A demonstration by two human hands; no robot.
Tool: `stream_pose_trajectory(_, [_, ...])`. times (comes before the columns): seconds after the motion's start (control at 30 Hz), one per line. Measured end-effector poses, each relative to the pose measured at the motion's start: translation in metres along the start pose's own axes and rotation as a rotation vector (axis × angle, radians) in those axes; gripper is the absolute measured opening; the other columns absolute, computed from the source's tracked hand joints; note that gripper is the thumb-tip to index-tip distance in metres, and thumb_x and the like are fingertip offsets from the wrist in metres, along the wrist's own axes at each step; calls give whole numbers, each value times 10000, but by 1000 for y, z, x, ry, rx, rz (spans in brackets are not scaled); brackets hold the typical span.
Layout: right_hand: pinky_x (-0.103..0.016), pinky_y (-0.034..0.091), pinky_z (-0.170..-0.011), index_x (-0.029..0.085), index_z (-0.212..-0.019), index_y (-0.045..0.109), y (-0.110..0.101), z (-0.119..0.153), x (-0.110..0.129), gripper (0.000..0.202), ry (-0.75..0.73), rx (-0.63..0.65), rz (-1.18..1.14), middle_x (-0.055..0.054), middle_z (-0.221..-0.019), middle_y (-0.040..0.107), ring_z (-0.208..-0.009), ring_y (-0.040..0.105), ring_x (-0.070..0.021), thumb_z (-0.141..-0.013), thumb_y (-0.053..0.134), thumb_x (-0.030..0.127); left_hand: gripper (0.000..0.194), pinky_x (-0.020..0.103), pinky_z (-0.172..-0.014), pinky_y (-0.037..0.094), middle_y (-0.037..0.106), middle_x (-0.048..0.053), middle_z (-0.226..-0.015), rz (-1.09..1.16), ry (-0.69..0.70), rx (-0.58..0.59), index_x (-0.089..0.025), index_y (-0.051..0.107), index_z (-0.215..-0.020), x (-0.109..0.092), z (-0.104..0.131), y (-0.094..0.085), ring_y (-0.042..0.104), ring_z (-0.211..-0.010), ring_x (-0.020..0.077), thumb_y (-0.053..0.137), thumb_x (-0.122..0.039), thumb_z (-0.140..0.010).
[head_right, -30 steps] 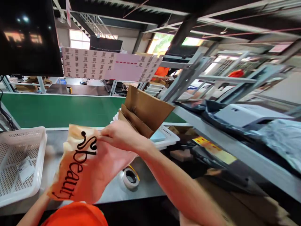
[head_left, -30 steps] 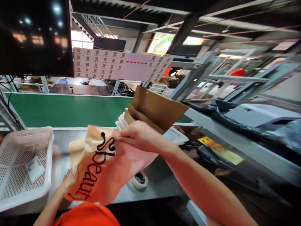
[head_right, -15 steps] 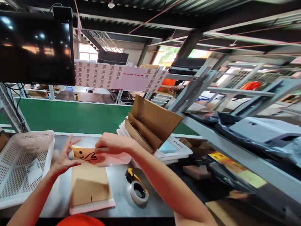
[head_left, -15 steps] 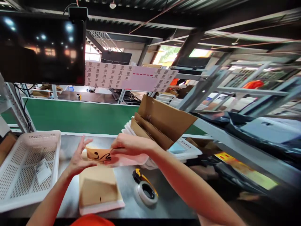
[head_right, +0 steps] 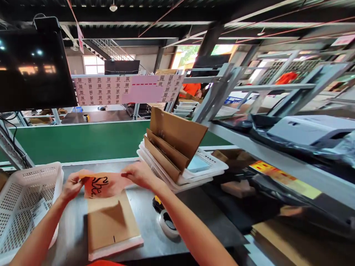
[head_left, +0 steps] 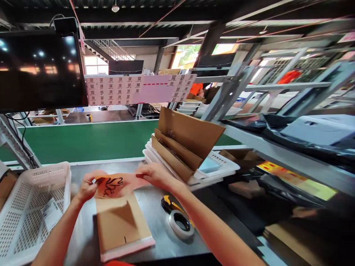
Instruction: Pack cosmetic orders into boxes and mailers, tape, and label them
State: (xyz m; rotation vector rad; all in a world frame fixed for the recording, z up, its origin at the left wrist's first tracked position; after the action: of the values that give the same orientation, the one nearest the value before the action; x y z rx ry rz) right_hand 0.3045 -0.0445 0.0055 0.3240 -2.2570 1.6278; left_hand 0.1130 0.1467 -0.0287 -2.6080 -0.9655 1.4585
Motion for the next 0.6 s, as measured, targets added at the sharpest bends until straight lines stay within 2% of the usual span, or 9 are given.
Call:
stream_pose_trajectory(0.07, [-321, 539, -852, 247, -1034, 813, 33, 33, 1, 268, -73, -63, 67, -69, -1085, 800, -978, 713, -219, -989, 552, 287, 236, 472, -1035, 547, 808, 102, -1104, -75, 80, 116, -229, 808, -1065, 8, 32, 10, 709, -1147, 281, 603, -273, -956])
stream_pose_trajectory(0.13, [-367, 539, -981, 268, -1126, 787, 89, 69, -3, 256, -123, -94, 139, -76, -1216, 775, -1153, 686, -241, -989, 572, 246, 288, 540, -1127, 473, 800, 91, -1168, -195, 77, 239, -257, 797, -1117, 36, 81, 27, 662, -1259, 297, 605, -193, -913])
stream_pose_trajectory(0.2, [-412, 531, -1042, 255, -1153, 771, 162, 103, -15, 272, -93, -36, 166, -78, -1249, 764, -1241, 653, -264, -969, 585, 181, 389, 614, -1192, 377, 778, 75, -1248, -353, -18, 381, -279, 777, -1179, 79, 140, 49, 603, -1351, 314, 592, -137, -867])
stream_pose_trajectory(0.3, [-468, 536, -1056, 249, -1151, 767, 270, 145, -31, 268, 7, 148, 98, -64, -1238, 771, -1290, 629, -298, -957, 599, 172, 455, 660, -1235, 276, 757, 56, -1299, -512, -221, 584, -288, 752, -1236, 141, 227, 74, 541, -1418, 312, 556, -120, -861])
stream_pose_trajectory(0.37, [-495, 536, -1060, 255, -1171, 762, 318, 164, -38, 289, 69, 240, 13, -55, -1253, 768, -1300, 625, -312, -957, 586, 176, 395, 632, -1228, 304, 768, 64, -1271, -534, -341, 597, -280, 760, -1222, 166, 263, 79, 569, -1381, 300, 540, -180, -909])
stream_pose_trajectory(0.4, [-507, 530, -1069, 259, -1189, 758, 331, 169, -42, 311, 104, 259, -50, -55, -1276, 760, -1311, 618, -315, -952, 575, 172, 362, 604, -1203, 353, 777, 75, -1245, -531, -404, 558, -272, 770, -1202, 175, 273, 78, 599, -1336, 297, 525, -229, -940])
stream_pose_trajectory(0.47, [-527, 504, -1104, 259, -1184, 765, 342, 175, -52, 332, 196, 247, -256, -63, -1303, 750, -1334, 604, -314, -928, 573, 175, 369, 523, -1090, 478, 793, 102, -1153, -509, -557, 425, -238, 793, -1125, 187, 282, 70, 671, -1186, 290, 465, -337, -990])
stream_pose_trajectory(0.53, [-521, 485, -1132, 252, -1119, 787, 339, 176, -63, 311, 283, 211, -488, -74, -1282, 759, -1325, 618, -299, -893, 582, 193, 461, 439, -941, 549, 793, 112, -1018, -461, -710, 307, -207, 795, -1011, 193, 285, 64, 709, -1006, 270, 396, -438, -1012])
stream_pose_trajectory(0.6, [-491, 508, -1115, 235, -1059, 795, 331, 175, -73, 296, 337, 170, -625, -88, -1262, 766, -1267, 665, -279, -866, 572, 205, 537, 392, -843, 557, 763, 97, -881, -427, -810, 218, -195, 758, -885, 195, 285, 61, 703, -868, 250, 353, -526, -1009])
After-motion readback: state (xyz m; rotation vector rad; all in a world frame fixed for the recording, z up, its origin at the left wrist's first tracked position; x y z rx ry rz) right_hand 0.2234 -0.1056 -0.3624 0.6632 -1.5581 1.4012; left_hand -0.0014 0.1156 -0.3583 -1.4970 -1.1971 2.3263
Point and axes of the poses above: each hand's wrist, its own z-axis away from the middle knuckle, its own y-axis out of the palm, x = y × z, the point moved 8 cm from there along -z, towards the middle knuckle
